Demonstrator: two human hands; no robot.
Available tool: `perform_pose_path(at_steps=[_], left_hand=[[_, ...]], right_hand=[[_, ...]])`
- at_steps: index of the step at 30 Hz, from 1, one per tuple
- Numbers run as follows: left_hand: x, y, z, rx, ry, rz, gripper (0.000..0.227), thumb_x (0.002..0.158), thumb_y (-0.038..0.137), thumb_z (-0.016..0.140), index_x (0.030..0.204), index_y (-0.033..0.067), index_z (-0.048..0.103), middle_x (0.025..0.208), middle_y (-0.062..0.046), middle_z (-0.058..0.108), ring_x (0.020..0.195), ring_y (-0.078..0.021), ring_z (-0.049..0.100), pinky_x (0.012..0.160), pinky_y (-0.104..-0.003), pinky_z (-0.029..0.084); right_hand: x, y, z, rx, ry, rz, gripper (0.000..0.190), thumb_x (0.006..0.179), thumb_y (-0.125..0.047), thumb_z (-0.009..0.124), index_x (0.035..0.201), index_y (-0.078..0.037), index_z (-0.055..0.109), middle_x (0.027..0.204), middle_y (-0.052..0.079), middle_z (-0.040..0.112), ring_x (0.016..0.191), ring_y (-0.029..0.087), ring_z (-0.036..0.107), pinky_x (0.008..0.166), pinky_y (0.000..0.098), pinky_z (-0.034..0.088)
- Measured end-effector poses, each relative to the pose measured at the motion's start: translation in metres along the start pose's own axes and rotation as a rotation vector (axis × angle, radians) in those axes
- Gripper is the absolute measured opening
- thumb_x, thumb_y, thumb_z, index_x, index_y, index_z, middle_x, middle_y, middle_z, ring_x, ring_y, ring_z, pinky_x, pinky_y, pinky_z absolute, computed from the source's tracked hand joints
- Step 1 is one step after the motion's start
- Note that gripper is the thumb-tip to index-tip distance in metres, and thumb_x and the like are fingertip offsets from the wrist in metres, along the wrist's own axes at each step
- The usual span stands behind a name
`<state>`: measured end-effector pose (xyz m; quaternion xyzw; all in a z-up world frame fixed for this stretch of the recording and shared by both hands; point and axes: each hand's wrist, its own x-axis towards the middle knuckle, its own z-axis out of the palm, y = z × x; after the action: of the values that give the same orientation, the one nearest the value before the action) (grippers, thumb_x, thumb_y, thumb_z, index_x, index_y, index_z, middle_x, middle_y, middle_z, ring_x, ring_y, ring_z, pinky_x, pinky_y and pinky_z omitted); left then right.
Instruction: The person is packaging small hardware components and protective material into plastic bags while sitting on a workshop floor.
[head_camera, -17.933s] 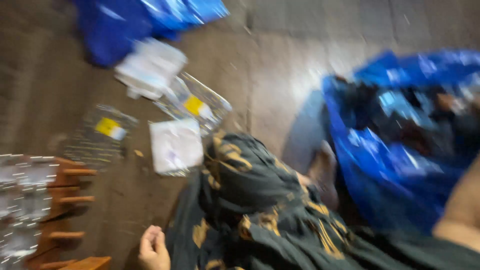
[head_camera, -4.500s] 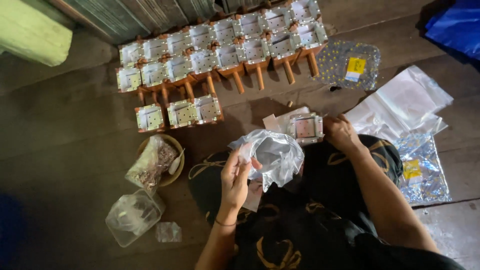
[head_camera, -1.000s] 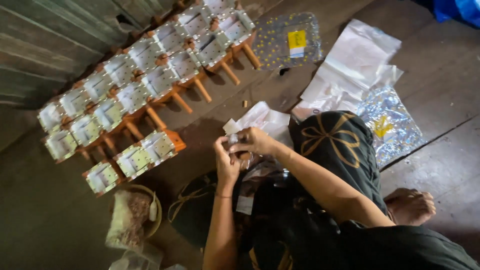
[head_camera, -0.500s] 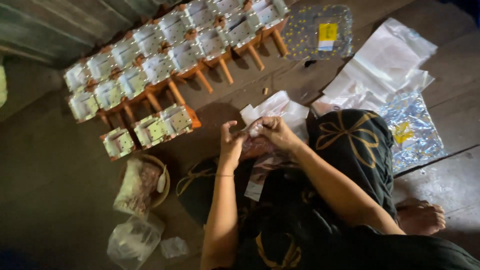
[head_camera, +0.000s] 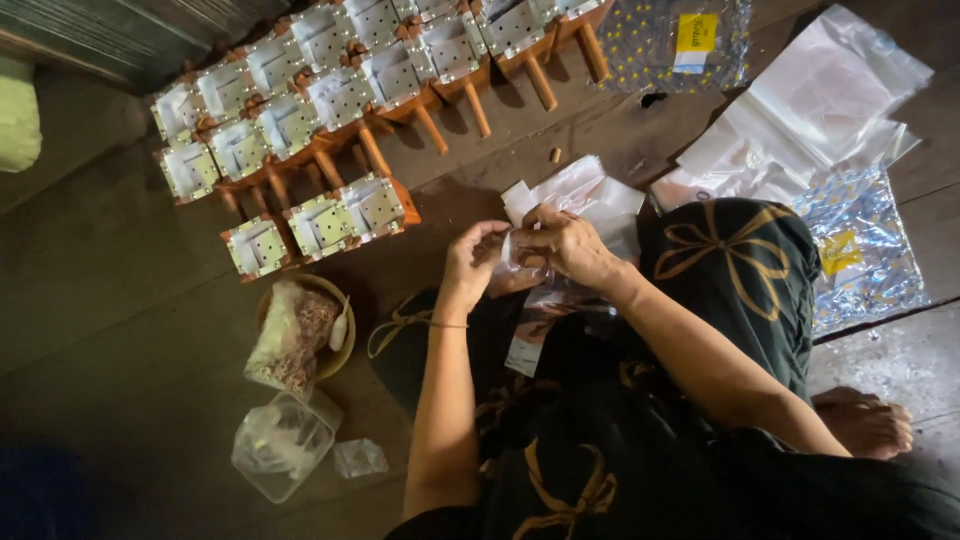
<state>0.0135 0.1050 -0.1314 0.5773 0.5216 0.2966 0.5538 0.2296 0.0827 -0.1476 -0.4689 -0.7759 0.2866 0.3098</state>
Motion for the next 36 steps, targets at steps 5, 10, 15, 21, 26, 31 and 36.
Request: perform_pose_path(at_steps=[5,10,15,21,26,31,36], left_hand=[[0.003,-0.009,0.0,0.323,-0.005,0.107,0.034,0.082,0.007,0.072,0.111,0.0228,0.079,0.087,-0.009,0.078,0.09,-0.0295,0.076,0.08,-0.039,0.06],[-0.006,-0.019,-0.009,0.783,0.215,0.167,0.038,0.083,0.011,0.072,0.116,0.0282,0.077,0.078,-0.009,0.075,0.079,-0.0345,0.073,0.077,-0.044,0.059],[-0.014,-0.034,-0.027,0.989,0.261,0.336,0.021,0.083,0.01,0.069,0.098,0.0225,0.079,0.074,-0.001,0.067,0.083,-0.0256,0.068,0.073,-0.037,0.055],[-0.023,-0.023,-0.028,0.803,0.217,0.332,0.006,0.09,0.016,0.066,0.096,0.0185,0.068,0.082,-0.003,0.063,0.087,-0.0271,0.064,0.078,-0.04,0.053],[-0.028,0.009,-0.012,0.184,0.098,0.159,0.023,0.102,0.034,0.059,0.097,0.0119,0.059,0.111,-0.012,0.07,0.108,-0.032,0.063,0.095,-0.043,0.047],[-0.015,-0.039,0.005,-0.103,0.183,-0.005,0.025,0.109,0.038,0.049,0.099,0.0154,0.053,0.092,0.0,0.054,0.094,-0.017,0.054,0.089,-0.033,0.044],[-0.008,-0.025,0.013,0.008,0.191,0.001,0.033,0.106,0.043,0.055,0.094,0.0132,0.059,0.081,-0.01,0.063,0.084,-0.0253,0.062,0.085,-0.038,0.049]], right_hand=[[-0.004,0.036,0.027,0.166,-0.038,0.104,0.04,0.084,-0.038,0.082,0.124,-0.031,0.077,0.121,0.002,0.066,0.091,0.033,0.073,0.077,0.0476,0.057],[-0.02,0.04,0.026,0.059,0.21,0.173,0.021,0.085,-0.028,0.077,0.105,-0.034,0.082,0.123,-0.002,0.068,0.101,0.032,0.064,0.082,0.0439,0.047],[-0.053,0.068,0.051,0.011,0.404,0.292,0.006,0.089,-0.024,0.082,0.094,-0.022,0.083,0.105,0.0,0.07,0.093,0.027,0.062,0.084,0.0367,0.049],[-0.048,0.043,0.025,0.141,0.326,0.364,0.007,0.091,-0.023,0.08,0.09,-0.017,0.079,0.084,0.006,0.071,0.078,0.031,0.065,0.075,0.041,0.053],[-0.028,-0.002,0.001,0.431,0.206,0.492,0.012,0.097,-0.02,0.073,0.094,-0.008,0.074,0.07,0.007,0.067,0.065,0.018,0.062,0.066,0.0357,0.052],[-0.023,0.009,0.046,1.112,0.493,0.57,0.013,0.104,-0.013,0.06,0.104,-0.002,0.067,0.075,0.0,0.059,0.068,0.009,0.058,0.066,0.0222,0.046],[-0.004,0.001,0.036,0.851,0.509,0.488,0.017,0.103,-0.006,0.064,0.089,0.003,0.065,0.068,0.009,0.062,0.063,0.013,0.057,0.059,0.0248,0.048]])
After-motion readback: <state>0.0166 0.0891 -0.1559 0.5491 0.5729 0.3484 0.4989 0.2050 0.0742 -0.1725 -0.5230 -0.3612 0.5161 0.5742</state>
